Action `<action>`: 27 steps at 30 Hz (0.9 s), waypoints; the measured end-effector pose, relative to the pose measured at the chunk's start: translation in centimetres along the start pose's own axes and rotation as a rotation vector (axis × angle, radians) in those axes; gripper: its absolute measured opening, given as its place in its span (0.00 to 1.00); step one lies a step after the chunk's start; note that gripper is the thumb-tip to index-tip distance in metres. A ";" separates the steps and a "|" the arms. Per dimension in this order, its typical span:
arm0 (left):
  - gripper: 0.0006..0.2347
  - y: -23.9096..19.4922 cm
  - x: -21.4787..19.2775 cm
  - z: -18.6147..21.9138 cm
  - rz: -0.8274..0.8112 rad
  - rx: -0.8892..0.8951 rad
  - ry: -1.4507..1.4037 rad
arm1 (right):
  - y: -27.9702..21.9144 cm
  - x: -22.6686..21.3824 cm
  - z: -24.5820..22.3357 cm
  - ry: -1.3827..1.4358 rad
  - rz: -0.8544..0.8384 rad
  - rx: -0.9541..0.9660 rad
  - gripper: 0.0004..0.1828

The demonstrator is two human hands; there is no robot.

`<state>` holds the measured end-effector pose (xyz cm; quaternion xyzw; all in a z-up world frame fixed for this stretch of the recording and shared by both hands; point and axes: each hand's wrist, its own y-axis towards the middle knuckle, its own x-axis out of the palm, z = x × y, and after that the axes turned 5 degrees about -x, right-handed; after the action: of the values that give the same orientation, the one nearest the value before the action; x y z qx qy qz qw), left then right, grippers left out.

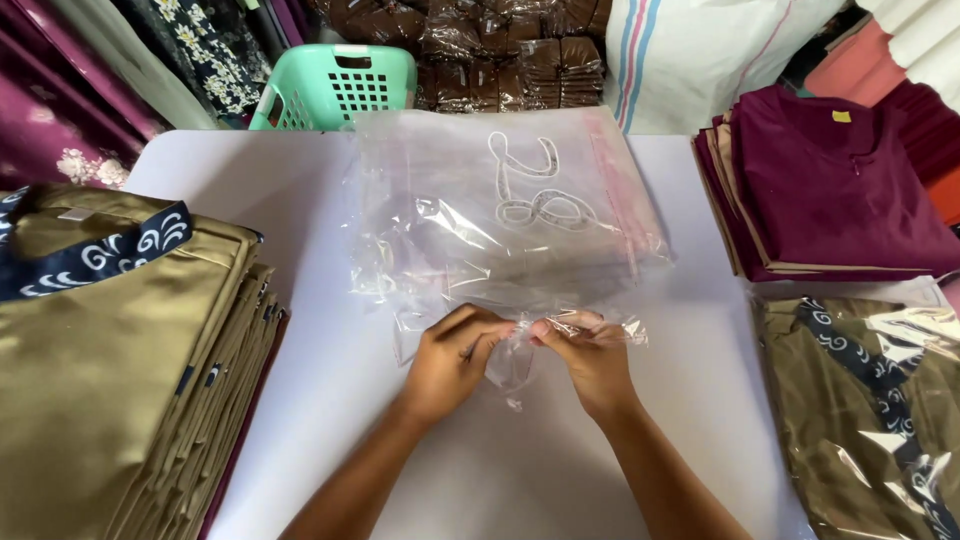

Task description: Packing folded shirts into clear plastic bags at a packaging station.

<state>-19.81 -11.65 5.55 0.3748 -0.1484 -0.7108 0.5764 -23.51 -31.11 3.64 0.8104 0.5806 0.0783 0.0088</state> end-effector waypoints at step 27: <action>0.25 1.3 -5.7 2.4 0.224 0.001 0.243 | 0.6 -0.5 -6.1 -0.155 -0.047 -0.581 0.10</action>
<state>-20.24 -7.22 10.04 0.4396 -0.1188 -0.5914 0.6655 -23.94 -32.23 9.65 0.7638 0.5503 0.1788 0.2862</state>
